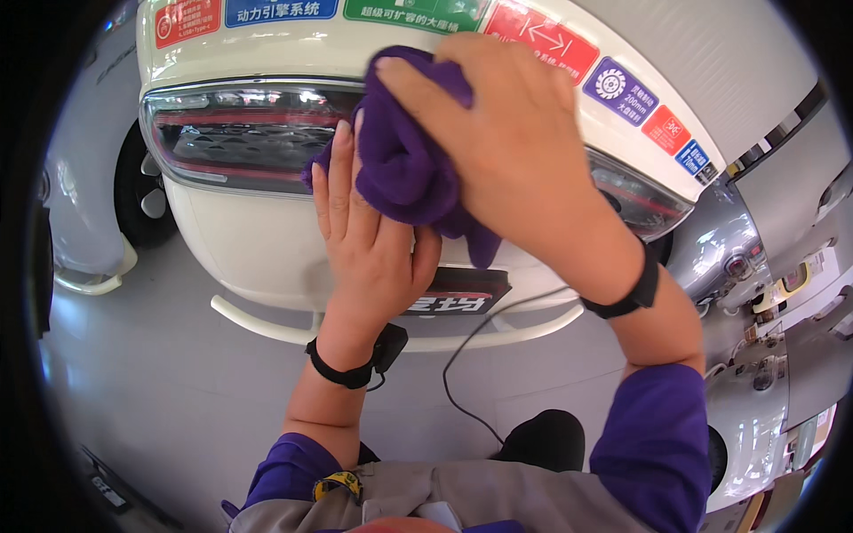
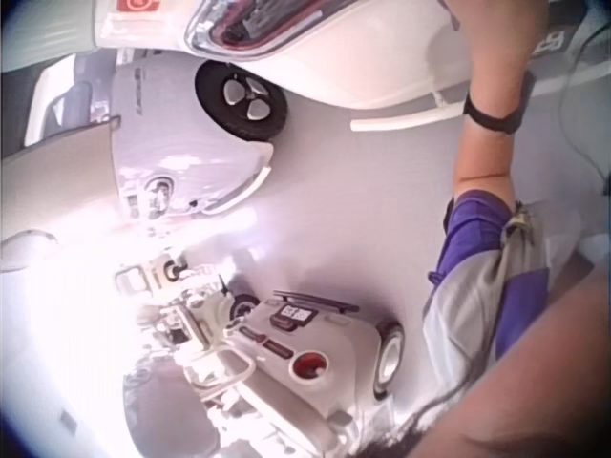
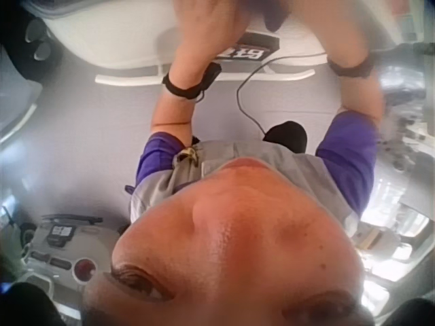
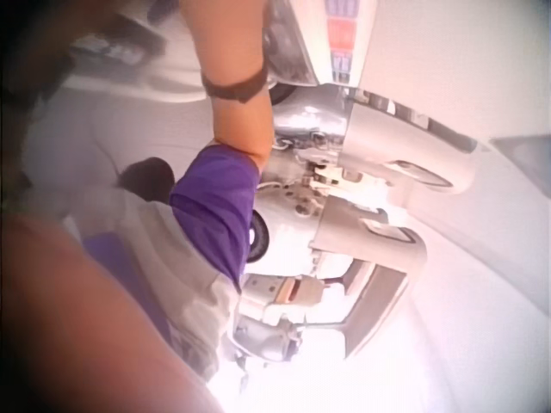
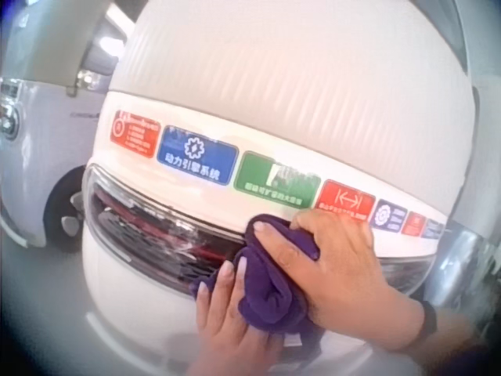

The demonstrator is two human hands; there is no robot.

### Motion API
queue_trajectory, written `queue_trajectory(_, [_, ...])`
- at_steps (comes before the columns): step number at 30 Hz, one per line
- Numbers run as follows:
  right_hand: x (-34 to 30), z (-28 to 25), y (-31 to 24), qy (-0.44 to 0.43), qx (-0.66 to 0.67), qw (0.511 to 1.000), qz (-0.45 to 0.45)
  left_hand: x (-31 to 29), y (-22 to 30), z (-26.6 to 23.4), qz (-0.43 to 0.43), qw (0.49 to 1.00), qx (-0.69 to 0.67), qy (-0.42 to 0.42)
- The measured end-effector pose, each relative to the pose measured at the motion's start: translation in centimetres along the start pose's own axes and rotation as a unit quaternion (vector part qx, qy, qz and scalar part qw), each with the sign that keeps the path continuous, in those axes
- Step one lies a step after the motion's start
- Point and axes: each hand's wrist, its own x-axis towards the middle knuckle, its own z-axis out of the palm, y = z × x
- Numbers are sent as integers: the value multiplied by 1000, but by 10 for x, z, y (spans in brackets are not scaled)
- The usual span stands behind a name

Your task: Wiping down the exterior surfaces of small electric vehicles in a showroom.

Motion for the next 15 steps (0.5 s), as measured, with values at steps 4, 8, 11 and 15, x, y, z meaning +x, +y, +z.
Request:
queue_trajectory(4, [-22, -17, 7, -60, -72, 995, 39, -1, -3, -7, 16, 999, 31, -28])
queue_trajectory(8, [-3, -17, 14, -39, -60, 997, 11, 0, 0, -2, 32, 999, 6, -36])
queue_trajectory(11, [11, -22, 10, -90, -50, 994, -31, -3, -6, -5, 25, 999, 36, -19])
queue_trajectory(15, [-14, -27, 21, -80, -66, 995, -12, -1, -6, -10, -4, 1000, -3, 16])
